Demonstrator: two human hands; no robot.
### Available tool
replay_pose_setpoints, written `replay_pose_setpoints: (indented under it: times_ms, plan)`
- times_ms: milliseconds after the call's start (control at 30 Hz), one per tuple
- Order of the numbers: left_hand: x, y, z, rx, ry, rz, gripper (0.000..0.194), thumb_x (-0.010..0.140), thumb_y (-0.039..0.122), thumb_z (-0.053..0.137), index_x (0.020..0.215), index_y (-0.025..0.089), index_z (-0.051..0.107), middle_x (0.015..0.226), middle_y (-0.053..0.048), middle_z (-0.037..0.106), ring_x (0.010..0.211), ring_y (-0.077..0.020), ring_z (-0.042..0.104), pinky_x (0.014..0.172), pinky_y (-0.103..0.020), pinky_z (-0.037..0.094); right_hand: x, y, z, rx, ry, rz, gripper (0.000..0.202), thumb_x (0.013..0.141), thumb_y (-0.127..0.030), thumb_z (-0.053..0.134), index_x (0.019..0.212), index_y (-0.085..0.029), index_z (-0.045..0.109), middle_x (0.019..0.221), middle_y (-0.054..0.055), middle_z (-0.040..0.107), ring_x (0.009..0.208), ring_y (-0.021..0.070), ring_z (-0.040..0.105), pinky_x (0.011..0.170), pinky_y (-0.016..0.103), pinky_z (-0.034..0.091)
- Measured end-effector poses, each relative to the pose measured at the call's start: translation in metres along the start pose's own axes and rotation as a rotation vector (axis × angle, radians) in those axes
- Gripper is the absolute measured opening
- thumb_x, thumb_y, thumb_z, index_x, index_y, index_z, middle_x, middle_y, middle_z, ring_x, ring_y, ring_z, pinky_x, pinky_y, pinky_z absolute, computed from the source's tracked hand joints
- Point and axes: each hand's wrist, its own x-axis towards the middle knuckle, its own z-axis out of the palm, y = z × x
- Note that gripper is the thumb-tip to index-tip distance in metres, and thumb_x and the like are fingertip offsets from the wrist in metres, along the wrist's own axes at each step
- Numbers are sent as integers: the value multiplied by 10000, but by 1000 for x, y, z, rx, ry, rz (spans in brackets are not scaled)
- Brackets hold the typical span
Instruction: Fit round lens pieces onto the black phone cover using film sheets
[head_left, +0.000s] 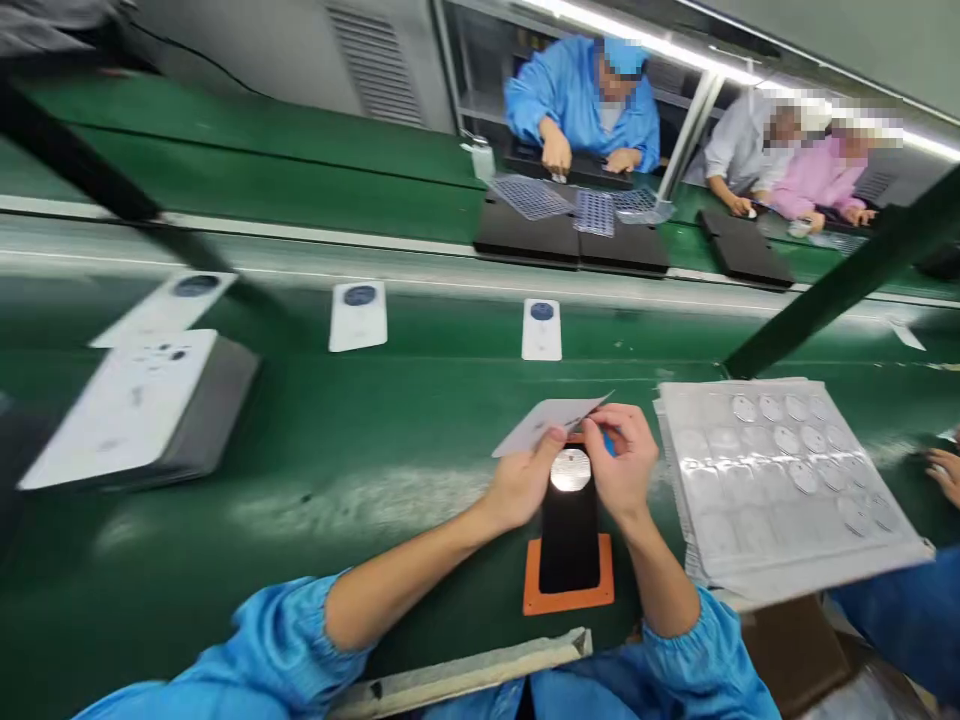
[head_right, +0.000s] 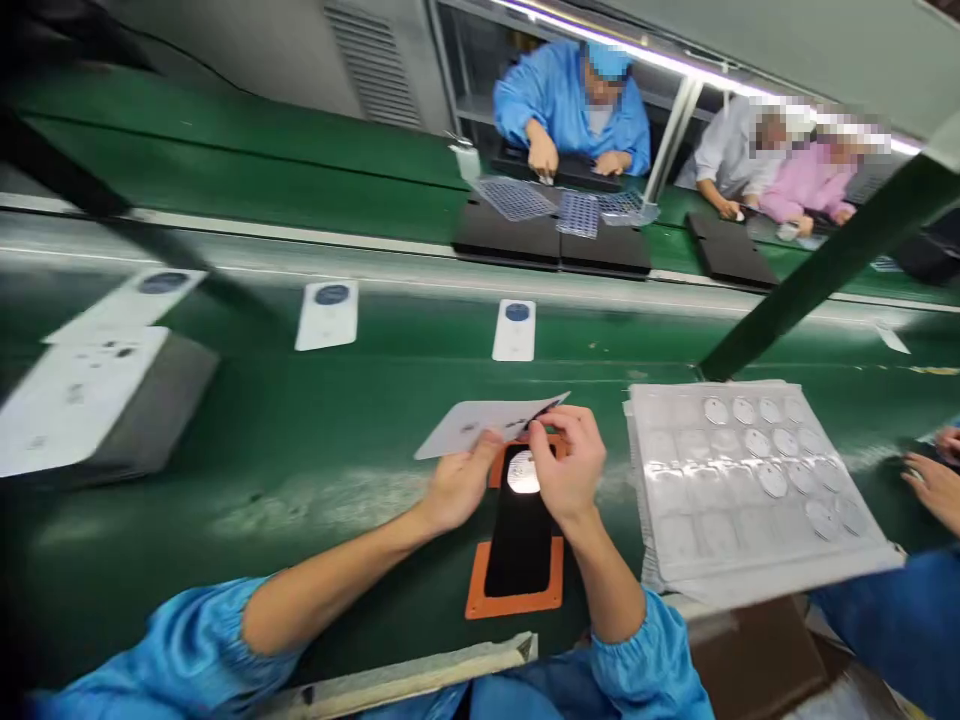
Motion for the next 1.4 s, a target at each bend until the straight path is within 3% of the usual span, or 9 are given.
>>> replay_pose_setpoints:
  times_ms: [100, 300, 400, 567, 867, 1033, 1133, 1267, 1400]
  plan:
    - [0, -4, -2, 66, -74, 52, 631, 874, 716, 502, 1077, 176, 757, 1194, -105, 719, 1217, -296, 607, 1116, -407, 433, -2, 0, 1, 27, -19, -2, 103, 855, -293, 679, 849, -191, 689, 929, 62, 620, 884, 177, 639, 752, 317, 573]
    - [-5, -2, -4, 42, -172, 133, 551, 952, 614, 461, 1268, 215, 672, 1243, -87, 697, 1151, -271, 644, 1062, -397, 484, -3, -3, -1, -2, -9, -27, 90, 863, -270, 659, 833, -190, 686, 937, 62, 619, 880, 179, 640, 713, 308, 576]
    - [-4, -1, -3, 49, -225, 189, 520, 980, 561, 443, 1329, 219, 621, 1343, -96, 633, 1210, -270, 608, 1045, -386, 494, -4, -1, 0, -7, -3, -31, 78, 868, -259, 645, 850, -196, 687, 944, 63, 629, 885, 183, 641, 735, 324, 571]
    - [-6, -6, -5, 149, -301, 356, 524, 1001, 514, 425, 1428, 224, 518, 1461, -114, 511, 1328, -274, 499, 1130, -394, 409, -4, 4, 3, 5, 0, -29, 70, 869, -241, 627, 851, -193, 675, 938, 59, 638, 883, 179, 635, 752, 323, 555]
    - [-5, -20, -4, 270, -341, 427, 527, 1021, 464, 405, 1495, 236, 420, 1516, -95, 455, 1396, -266, 422, 1199, -425, 320, 0, 8, 6, 79, 9, 97, 106, 808, -267, 657, 763, -172, 656, 899, 48, 616, 849, 170, 611, 703, 283, 531]
    - [-8, -18, -4, 273, -339, 383, 530, 1020, 451, 414, 1503, 233, 407, 1539, -83, 438, 1409, -262, 422, 1206, -421, 314, 1, 10, 4, 90, 1, 106, 107, 795, -258, 642, 729, -173, 645, 884, 41, 606, 821, 167, 593, 688, 275, 500]
    - [-6, -17, -2, 204, -327, 306, 511, 1017, 467, 410, 1462, 225, 471, 1462, -84, 535, 1318, -265, 531, 1154, -423, 391, 1, 11, 4, 4, 8, 83, 90, 779, -243, 617, 721, -178, 639, 874, 34, 604, 810, 167, 582, 695, 276, 479]
    - [6, -22, -1, 35, -165, 141, 471, 988, 502, 466, 1274, 174, 647, 1265, -92, 687, 1205, -272, 621, 1120, -433, 432, 7, 19, 8, -119, -28, 98, 98, 743, -248, 576, 676, -187, 613, 832, 26, 614, 809, 175, 585, 709, 277, 463]
    - [25, -19, -10, -267, -5, -114, 435, 952, 474, 567, 1162, 105, 658, 1093, -151, 745, 988, -282, 722, 955, -447, 559, 20, 35, -3, -241, -60, 237, 139, 719, -301, 559, 659, -188, 613, 830, 36, 664, 809, 184, 614, 709, 269, 462]
